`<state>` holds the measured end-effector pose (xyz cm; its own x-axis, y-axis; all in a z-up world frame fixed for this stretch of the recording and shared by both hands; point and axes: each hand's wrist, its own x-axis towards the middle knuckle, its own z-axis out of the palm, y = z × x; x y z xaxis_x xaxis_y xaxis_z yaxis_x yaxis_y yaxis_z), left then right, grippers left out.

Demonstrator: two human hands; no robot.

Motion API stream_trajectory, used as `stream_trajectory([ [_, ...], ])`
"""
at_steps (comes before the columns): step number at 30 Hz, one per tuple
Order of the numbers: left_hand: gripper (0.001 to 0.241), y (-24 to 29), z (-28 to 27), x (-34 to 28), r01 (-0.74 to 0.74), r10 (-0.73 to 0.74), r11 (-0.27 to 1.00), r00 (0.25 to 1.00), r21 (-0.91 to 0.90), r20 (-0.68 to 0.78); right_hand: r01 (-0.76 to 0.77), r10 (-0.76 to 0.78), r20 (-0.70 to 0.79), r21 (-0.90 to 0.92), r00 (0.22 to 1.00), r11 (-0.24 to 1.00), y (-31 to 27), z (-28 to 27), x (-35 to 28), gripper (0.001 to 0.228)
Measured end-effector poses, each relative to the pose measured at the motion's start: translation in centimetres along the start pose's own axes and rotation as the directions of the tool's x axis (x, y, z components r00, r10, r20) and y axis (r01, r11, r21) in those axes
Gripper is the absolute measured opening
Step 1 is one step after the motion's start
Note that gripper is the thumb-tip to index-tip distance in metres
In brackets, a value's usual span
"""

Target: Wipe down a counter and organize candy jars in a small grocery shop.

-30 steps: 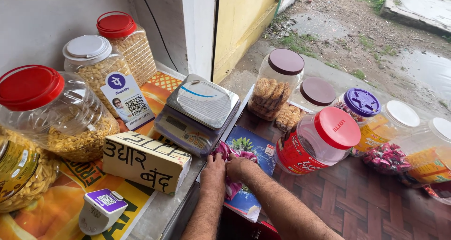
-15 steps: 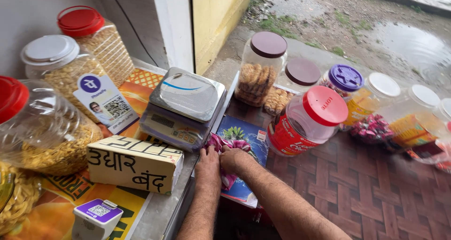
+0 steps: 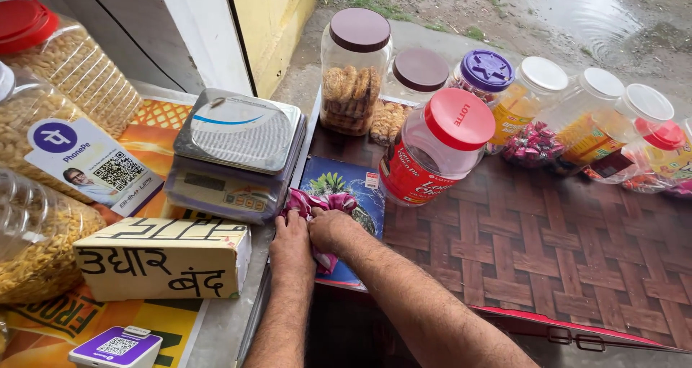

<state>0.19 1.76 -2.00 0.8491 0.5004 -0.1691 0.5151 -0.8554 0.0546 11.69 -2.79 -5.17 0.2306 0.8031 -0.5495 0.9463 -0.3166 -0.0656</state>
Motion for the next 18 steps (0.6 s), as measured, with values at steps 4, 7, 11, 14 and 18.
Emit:
stream_trajectory([
  [4, 0.071, 0.6, -2.0, -0.8, 0.014, -0.022, 0.996, 0.995, 0.084, 0.100, 0.008, -0.001, 0.093, -0.081, 0.996, 0.997, -0.9, -1.4, -1.3, 0.038],
  [7, 0.067, 0.5, -0.9, -0.2, 0.021, -0.024, 0.998, 0.998, 0.059, 0.055, -0.002, 0.002, 0.041, -0.019, 0.999, 1.000, -0.3, -0.7, -0.3, 0.039],
  [11, 0.069, 0.7, -1.0, -0.5, 0.039, -0.040, 0.995, 0.999, 0.094, 0.014, 0.034, -0.029, 0.057, -0.076, 0.998, 0.997, -0.4, -1.3, -1.0, 0.037],
  [14, 0.065, 0.7, -0.3, -0.4, 0.056, -0.055, 0.992, 0.998, 0.109, -0.010, 0.071, -0.066, 0.046, -0.106, 0.997, 0.992, -0.1, -0.8, -0.6, 0.037],
  [18, 0.064, 1.0, -0.8, -0.4, 0.074, -0.078, 0.991, 0.996, 0.110, 0.032, 0.064, -0.059, 0.061, -0.084, 0.996, 0.994, 0.0, -1.3, -0.6, 0.043],
])
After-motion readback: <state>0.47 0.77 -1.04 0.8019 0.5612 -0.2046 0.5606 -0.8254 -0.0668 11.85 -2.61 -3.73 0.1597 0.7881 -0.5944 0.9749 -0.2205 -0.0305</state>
